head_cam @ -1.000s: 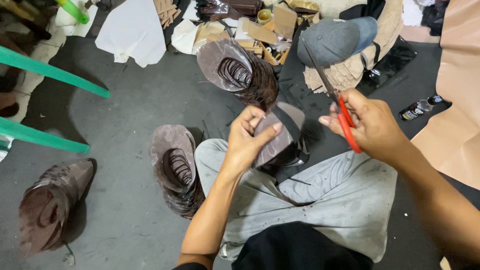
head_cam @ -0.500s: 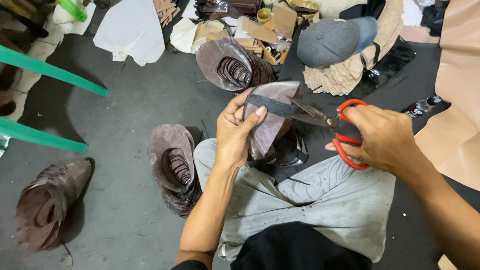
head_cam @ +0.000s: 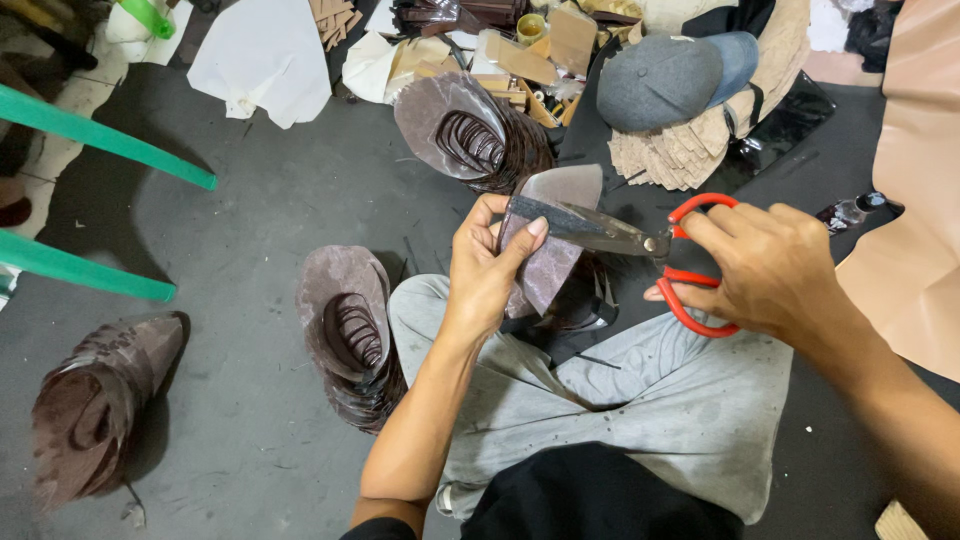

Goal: The person sits on the floor of a shoe workshop and trims excess material from the edges of brown shoe upper pieces using red-handled scissors. They rotate each upper to reach all edges, set trimmed pieces aside, and stack the finished uppers with others on the floor.

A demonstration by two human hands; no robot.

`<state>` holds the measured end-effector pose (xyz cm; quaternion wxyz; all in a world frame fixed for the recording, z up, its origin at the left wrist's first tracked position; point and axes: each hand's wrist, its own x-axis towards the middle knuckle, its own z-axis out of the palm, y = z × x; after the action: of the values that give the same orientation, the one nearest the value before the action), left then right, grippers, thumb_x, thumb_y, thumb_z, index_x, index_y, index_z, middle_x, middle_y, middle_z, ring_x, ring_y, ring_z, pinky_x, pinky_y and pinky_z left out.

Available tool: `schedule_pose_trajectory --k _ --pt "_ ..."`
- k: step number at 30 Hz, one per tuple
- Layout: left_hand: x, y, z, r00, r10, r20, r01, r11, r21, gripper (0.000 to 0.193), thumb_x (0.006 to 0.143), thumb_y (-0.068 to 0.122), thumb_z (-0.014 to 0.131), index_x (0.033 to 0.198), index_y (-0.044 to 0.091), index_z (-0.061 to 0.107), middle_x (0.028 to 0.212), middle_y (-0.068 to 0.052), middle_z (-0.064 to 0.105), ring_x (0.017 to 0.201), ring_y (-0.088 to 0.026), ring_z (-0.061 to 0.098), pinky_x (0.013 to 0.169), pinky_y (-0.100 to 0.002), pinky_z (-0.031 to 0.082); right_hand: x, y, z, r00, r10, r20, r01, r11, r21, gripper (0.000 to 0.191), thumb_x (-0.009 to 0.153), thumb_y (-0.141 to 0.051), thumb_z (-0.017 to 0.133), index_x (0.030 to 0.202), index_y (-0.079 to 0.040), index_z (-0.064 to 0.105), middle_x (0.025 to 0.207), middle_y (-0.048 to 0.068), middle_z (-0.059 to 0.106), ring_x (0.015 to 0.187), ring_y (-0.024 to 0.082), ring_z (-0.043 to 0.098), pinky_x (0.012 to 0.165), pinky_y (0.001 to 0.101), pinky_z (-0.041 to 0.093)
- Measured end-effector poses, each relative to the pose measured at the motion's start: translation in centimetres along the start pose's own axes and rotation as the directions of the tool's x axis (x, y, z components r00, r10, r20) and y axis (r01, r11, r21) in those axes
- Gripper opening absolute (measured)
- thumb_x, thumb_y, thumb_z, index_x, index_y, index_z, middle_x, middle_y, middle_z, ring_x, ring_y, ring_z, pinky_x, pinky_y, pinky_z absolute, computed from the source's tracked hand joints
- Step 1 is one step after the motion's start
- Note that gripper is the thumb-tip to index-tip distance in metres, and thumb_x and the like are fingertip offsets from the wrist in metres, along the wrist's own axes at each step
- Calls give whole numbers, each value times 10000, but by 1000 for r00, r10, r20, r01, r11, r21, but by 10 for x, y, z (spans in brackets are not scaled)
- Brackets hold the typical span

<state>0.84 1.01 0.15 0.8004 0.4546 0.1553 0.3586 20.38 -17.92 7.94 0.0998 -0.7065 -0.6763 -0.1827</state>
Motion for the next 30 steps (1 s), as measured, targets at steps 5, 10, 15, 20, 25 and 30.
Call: schedule_pose_trajectory --k 5,10,15,20,25,30 --pt "-1 0 1 1000 18 -6 -17 996 91 183 980 -6 700 1115 -10 577 958 -57 733 847 -63 677 791 -219 564 -1 6 1 997 11 73 -14 999 34 697 588 -632 826 998 -84 693 754 84 667 668 269 642 627 372 454" --pt "0 2 -1 1000 17 20 -19 990 143 175 984 -12 701 1105 -14 574 951 -58 730 849 -62 676 789 -219 563 -6 11 4 990 24 137 -35 996 77 674 593 -619 821 999 -97 693 704 69 655 660 271 645 645 375 470" --pt "0 2 -1 1000 -29 4 29 997 67 192 972 -11 706 1106 -13 568 956 -57 732 847 -65 680 800 -223 568 -8 10 6 996 14 90 -19 998 61 692 586 -637 809 997 -93 688 733 69 652 655 273 632 642 367 474" --pt "0 4 0 999 -41 -26 43 995 86 203 964 -7 714 1107 -13 569 930 -67 735 825 -68 678 768 -221 558 -7 9 5 999 -18 45 19 999 -32 706 578 -669 810 957 -84 695 737 74 658 624 258 623 586 361 441" --pt "-1 5 1 999 -40 -27 42 997 63 205 957 -10 713 1102 -12 568 931 -64 738 827 -71 687 773 -223 564 -6 12 5 997 -25 75 19 996 82 644 602 -637 819 903 -88 668 693 64 641 625 260 623 605 370 443" --pt "-2 5 1 998 -58 -23 59 996 66 202 962 -7 707 1106 -9 565 929 -74 741 823 -74 688 760 -226 563 -6 14 4 987 4 159 -23 993 117 637 565 -619 843 872 -88 671 649 89 651 595 300 624 593 382 470"
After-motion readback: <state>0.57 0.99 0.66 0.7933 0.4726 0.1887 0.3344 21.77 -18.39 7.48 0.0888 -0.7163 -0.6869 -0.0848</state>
